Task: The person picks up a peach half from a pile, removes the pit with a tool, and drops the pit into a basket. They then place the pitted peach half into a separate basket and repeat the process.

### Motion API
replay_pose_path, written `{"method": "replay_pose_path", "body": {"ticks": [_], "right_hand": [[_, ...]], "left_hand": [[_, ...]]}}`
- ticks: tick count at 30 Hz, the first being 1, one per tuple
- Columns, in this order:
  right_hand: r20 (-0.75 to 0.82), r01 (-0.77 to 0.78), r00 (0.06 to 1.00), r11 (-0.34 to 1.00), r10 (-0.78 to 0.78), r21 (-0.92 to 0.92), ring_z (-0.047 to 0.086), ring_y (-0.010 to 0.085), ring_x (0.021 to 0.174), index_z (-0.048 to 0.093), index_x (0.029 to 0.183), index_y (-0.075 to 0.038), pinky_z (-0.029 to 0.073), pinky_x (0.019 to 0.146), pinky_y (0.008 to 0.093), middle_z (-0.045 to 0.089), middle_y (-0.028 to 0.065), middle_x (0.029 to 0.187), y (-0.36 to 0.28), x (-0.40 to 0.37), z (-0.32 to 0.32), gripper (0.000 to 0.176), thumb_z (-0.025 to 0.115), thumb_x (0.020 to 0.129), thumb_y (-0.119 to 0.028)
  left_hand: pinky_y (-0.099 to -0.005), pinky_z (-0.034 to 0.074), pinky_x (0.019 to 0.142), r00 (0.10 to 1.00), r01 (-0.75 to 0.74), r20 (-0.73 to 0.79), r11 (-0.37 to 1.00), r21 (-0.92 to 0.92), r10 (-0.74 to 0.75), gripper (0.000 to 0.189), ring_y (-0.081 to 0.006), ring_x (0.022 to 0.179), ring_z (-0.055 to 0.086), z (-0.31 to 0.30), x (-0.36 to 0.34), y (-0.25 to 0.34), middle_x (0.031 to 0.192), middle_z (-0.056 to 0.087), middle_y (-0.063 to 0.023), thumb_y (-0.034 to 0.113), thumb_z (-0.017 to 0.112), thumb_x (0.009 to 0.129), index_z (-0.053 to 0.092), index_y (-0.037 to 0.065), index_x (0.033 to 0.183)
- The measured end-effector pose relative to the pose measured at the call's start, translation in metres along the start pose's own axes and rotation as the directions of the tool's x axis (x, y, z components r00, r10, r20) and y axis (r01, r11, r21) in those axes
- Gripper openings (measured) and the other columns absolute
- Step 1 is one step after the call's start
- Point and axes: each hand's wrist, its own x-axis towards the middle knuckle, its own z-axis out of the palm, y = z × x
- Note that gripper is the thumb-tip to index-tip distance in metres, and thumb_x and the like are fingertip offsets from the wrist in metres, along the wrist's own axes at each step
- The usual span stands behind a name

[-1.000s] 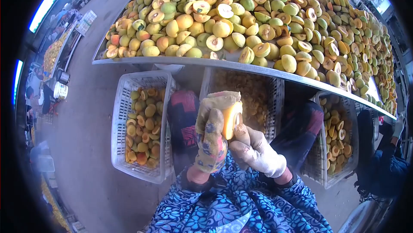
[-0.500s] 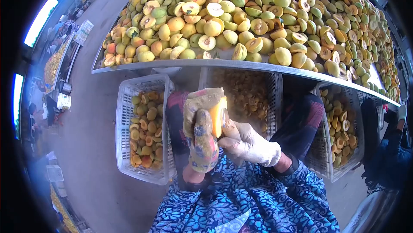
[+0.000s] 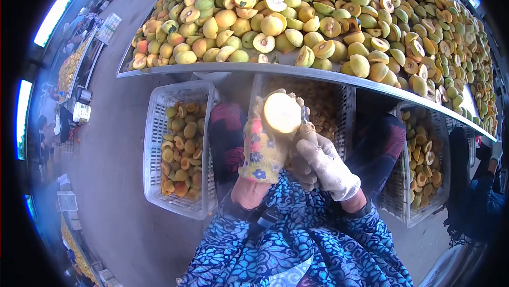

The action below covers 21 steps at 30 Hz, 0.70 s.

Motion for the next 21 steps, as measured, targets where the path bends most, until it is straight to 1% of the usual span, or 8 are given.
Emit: {"method": "replay_pose_path", "body": {"ticks": [4,6,7,9,10,15,18,21], "right_hand": [[-0.02,0.032,0.999,0.994,-0.035,-0.104,0.048,0.0069,0.047,0.053,0.098,-0.005,0.04,0.041,0.0219,0.051,-0.0002,0.065,-0.003,0.0,0.001,0.028,0.056,0.099,-0.034],[-0.005,0.066,0.998,0.975,-0.069,-0.215,0.049,0.007,0.047,0.054,0.103,-0.004,0.041,0.041,0.0223,0.052,0.0002,0.066,-0.004,0.001,0.003,0.029,0.056,0.099,-0.032],[-0.01,0.07,0.997,0.974,-0.074,-0.215,0.049,0.007,0.047,0.054,0.103,-0.004,0.041,0.041,0.0223,0.052,0.0002,0.066,-0.005,0.001,0.005,0.029,0.056,0.099,-0.032],[0.004,0.001,1.0,0.957,0.0,-0.29,0.05,0.007,0.048,0.054,0.108,-0.002,0.041,0.042,0.0224,0.052,0.0002,0.066,-0.008,0.0,0.007,0.031,0.057,0.098,-0.032],[0.037,0.017,0.999,0.963,-0.007,-0.268,0.05,0.0066,0.048,0.054,0.114,-0.001,0.041,0.043,0.0219,0.052,-0.0001,0.066,-0.005,0.001,0.005,0.036,0.058,0.098,-0.034],[0.014,0.106,0.994,0.962,-0.106,-0.251,0.047,0.006,0.047,0.052,0.118,0.0,0.036,0.042,0.0222,0.051,-0.0009,0.063,0.01,0.004,0.013,0.04,0.058,0.098,-0.034],[-0.029,0.056,0.998,0.974,-0.064,-0.218,0.047,0.0066,0.045,0.052,0.115,0.0,0.037,0.042,0.0222,0.052,0.0,0.063,0.013,0.013,0.014,0.04,0.058,0.098,-0.035],[-0.02,0.115,0.992,0.955,-0.125,-0.275,0.046,0.007,0.043,0.053,0.112,-0.001,0.036,0.041,0.0221,0.053,0.0005,0.063,0.025,0.028,0.008,0.038,0.055,0.099,-0.036]], "left_hand": [[-0.0447,0.051,0.095,0.999,-0.028,0.032,0.998,0.064,0.026,0.046,-0.0304,0.109,0.059,-0.001,-0.001,0.002,0.117,0.058,-0.0155,0.04,0.046,0.102,0.049,0.002,0.128],[-0.049,0.045,0.104,0.978,-0.202,0.108,0.925,0.322,0.177,0.048,-0.0345,0.115,0.057,-0.001,-0.005,0.0,0.122,0.058,-0.0186,0.04,0.047,0.1,0.051,0.001,0.127],[-0.049,0.045,0.104,0.979,-0.199,0.112,0.925,0.323,0.171,0.048,-0.0345,0.115,0.057,-0.002,-0.006,-0.001,0.122,0.058,-0.0186,0.04,0.047,0.1,0.051,0.001,0.127],[-0.0486,0.045,0.104,0.944,-0.316,0.218,0.861,0.397,0.246,0.043,-0.0331,0.115,0.058,-0.003,-0.008,-0.001,0.121,0.059,-0.0184,0.035,0.047,0.099,0.052,0.0,0.124],[-0.0486,0.045,0.104,0.932,-0.355,0.231,0.829,0.433,0.278,0.04,-0.0316,0.114,0.058,-0.002,-0.01,-0.001,0.119,0.06,-0.0179,0.033,0.047,0.098,0.053,0.0,0.12],[-0.0477,0.046,0.103,0.917,-0.384,0.286,0.804,0.454,0.277,0.039,-0.0298,0.11,0.059,0.001,-0.01,0.001,0.116,0.06,-0.0169,0.034,0.046,0.098,0.054,0.001,0.117],[-0.0369,0.05,0.092,0.892,-0.451,0.271,0.743,0.494,0.362,0.031,-0.0249,0.103,0.061,-0.006,-0.005,-0.001,0.112,0.06,-0.0141,0.03,0.044,0.099,0.055,0.003,0.109],[-0.0442,0.049,0.097,0.883,-0.469,0.305,0.651,0.597,0.356,0.029,-0.027,0.105,0.06,-0.019,0.007,0.008,0.11,0.059,-0.0118,0.029,0.04,0.101,0.054,0.005,0.106]]}}
